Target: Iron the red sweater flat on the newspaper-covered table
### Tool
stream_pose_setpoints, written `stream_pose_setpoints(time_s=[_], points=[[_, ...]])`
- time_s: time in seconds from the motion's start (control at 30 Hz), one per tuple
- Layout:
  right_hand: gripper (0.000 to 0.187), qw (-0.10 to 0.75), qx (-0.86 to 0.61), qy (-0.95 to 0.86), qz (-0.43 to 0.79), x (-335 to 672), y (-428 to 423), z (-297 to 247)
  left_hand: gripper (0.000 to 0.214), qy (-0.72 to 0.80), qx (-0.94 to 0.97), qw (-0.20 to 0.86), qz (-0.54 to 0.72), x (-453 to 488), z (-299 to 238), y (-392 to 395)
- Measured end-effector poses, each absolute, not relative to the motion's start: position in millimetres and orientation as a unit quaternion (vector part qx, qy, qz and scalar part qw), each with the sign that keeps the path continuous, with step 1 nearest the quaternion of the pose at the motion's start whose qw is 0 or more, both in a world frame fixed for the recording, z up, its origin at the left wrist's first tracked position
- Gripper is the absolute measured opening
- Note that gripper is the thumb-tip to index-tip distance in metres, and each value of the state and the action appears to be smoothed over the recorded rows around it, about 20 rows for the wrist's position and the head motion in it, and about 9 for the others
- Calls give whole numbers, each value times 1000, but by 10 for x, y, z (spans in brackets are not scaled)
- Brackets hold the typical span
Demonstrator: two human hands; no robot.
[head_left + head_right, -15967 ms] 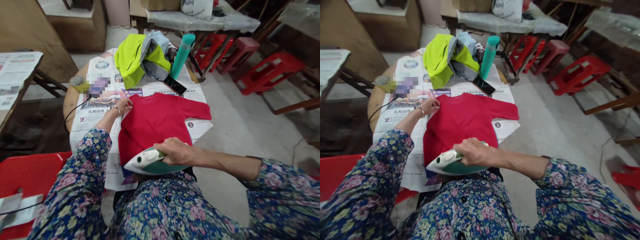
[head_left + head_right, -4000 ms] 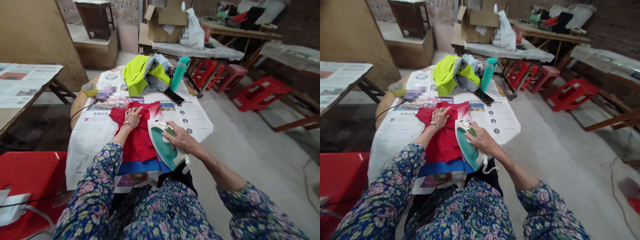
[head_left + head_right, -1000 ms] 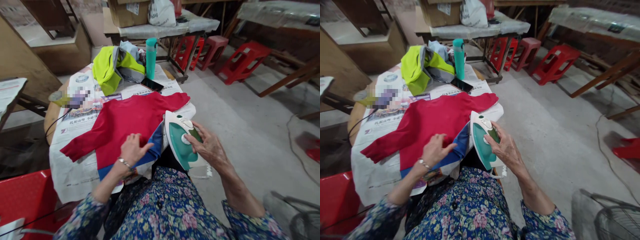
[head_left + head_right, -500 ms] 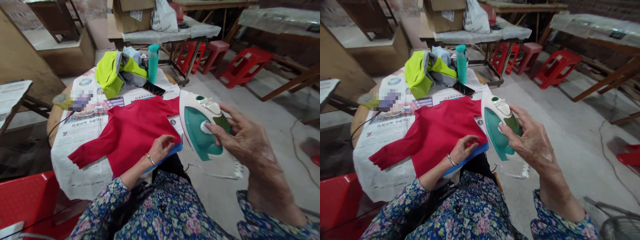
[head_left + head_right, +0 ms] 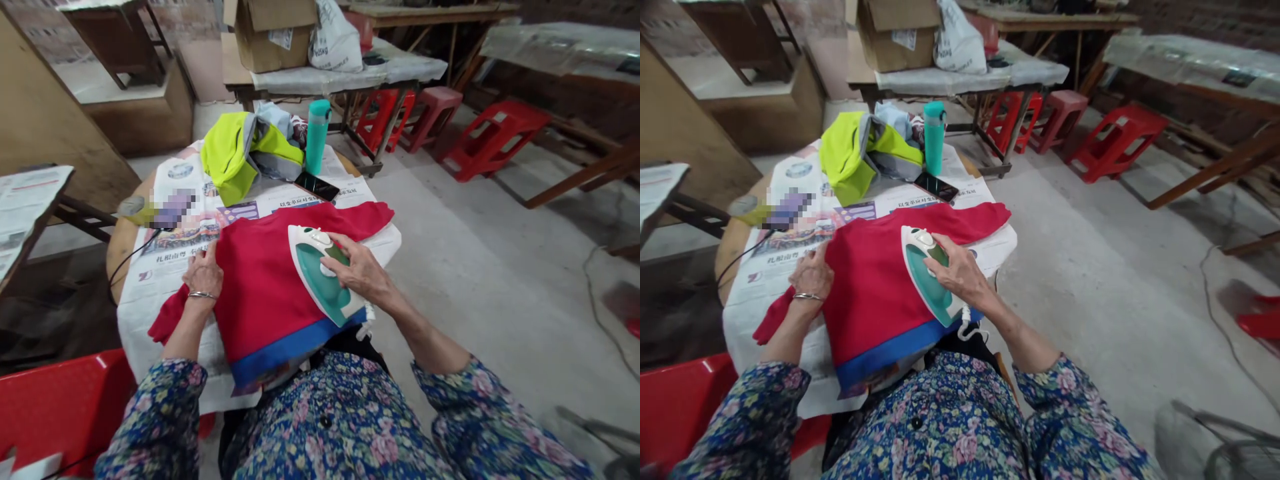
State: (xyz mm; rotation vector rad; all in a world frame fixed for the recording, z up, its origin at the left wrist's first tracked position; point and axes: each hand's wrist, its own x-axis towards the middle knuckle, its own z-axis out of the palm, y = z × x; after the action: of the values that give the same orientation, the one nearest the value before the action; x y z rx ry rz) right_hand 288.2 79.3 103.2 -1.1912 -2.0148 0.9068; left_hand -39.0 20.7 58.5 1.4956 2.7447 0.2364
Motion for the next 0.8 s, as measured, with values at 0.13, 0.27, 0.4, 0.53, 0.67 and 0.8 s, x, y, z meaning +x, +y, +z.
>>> stream_pose_setpoints(time_s=[0.13,0.27,0.4,0.53,0.67,0.8], points=[[54,287,-482,-770,303,2734,997,1006,69,888,456,6,59,-644,701,279],[57,234,-536,-767,265,2742,1030,946,73,891,450,-10,48,-800,700,313],[57,187,-547,-770,271,2764,920,939,73,843,526,-47,107,-558,751,576],[58,171,-527,-781,288,2723,796,982,49,712,679,111,136,147,891,1275],[58,165,-522,-780,305,2714,746,999,48,655,729,153,126,873,888,2045],[61,164,-511,-784,314,2736,729,1024,32,665,718,176,111,1268,741,2454]])
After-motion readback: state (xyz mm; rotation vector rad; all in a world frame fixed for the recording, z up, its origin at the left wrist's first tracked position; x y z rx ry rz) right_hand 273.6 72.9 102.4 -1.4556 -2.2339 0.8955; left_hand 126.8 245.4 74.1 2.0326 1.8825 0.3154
